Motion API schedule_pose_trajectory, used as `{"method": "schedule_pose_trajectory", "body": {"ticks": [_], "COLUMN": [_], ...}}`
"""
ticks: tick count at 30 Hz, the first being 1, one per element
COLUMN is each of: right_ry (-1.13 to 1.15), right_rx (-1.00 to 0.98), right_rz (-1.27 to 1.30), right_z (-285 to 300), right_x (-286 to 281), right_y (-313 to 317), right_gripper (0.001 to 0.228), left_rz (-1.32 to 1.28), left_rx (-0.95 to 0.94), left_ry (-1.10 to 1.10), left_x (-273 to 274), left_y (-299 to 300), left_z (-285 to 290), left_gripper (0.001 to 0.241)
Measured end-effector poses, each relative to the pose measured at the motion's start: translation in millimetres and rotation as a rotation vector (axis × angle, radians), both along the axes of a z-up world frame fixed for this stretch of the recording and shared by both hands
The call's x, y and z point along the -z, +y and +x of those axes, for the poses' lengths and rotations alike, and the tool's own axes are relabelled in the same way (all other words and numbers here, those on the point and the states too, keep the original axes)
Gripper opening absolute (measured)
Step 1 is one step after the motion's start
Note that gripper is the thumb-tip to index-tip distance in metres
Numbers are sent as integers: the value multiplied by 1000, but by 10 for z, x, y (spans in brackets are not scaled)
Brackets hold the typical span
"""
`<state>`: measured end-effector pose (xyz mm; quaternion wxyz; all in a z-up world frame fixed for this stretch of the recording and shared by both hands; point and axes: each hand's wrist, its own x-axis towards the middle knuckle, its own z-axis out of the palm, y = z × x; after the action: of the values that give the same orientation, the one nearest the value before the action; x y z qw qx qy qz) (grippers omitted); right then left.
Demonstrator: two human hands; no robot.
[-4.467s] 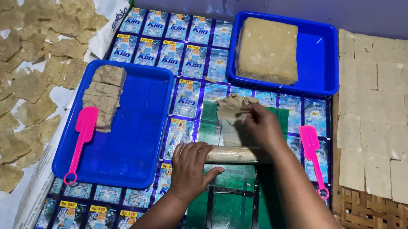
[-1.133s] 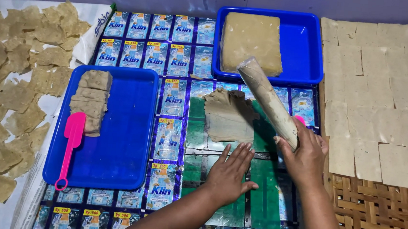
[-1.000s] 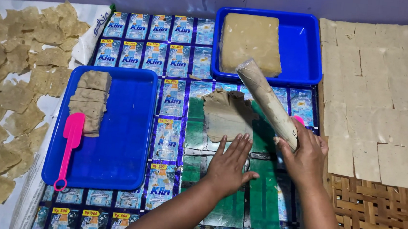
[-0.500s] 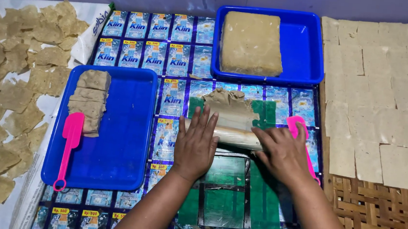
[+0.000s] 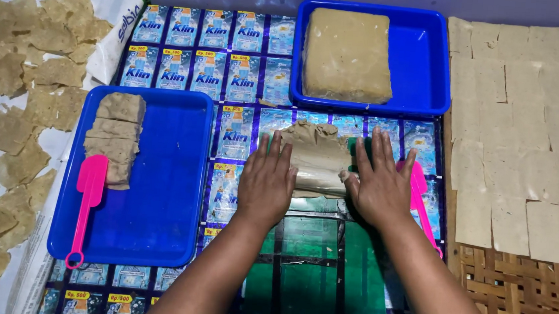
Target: Rolling out dough and cutting it into squares to make crackers.
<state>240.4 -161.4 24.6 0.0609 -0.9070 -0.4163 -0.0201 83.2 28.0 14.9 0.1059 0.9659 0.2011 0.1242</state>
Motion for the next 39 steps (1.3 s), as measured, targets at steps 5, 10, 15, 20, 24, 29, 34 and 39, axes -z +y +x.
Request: {"method": "schedule_pose_trajectory", "body": {"ticks": [5,10,15,20,24,29,34,39], "right_ry": [-50,-116,-117,15,-14,-110,-123,-28], "right_rx": [-87,-117,-69,11,6,-5,-20,-14], "right_rz": [65,142,54,-4,122,288,273,155], "right_z": [-222,-389,-184,266,529,768,690,441], "right_x": [129,198,227,134,-9,-156,-24,123], "right_y": [-218,-341,-185,216,479,718,621,355], "right_gripper": [75,73,74,67,64,65,64,67], "left_rz": [30,4,69,-19,-70,-169,-124,-101], "left_rx": [51,65,61,7,-29,-114,-110,-70], "left_ry": [-6,-19,-98,5,89,171,132,74], "left_x": [102,90,155,-14,-205,-343,-282,-184], "left_y": [-192,-335,-166,161,368,588,454,213], "left_z": [-396,-652,-435,69,440,738,579,224], "left_gripper": [56,58,60,61,61,64,64,60]}}
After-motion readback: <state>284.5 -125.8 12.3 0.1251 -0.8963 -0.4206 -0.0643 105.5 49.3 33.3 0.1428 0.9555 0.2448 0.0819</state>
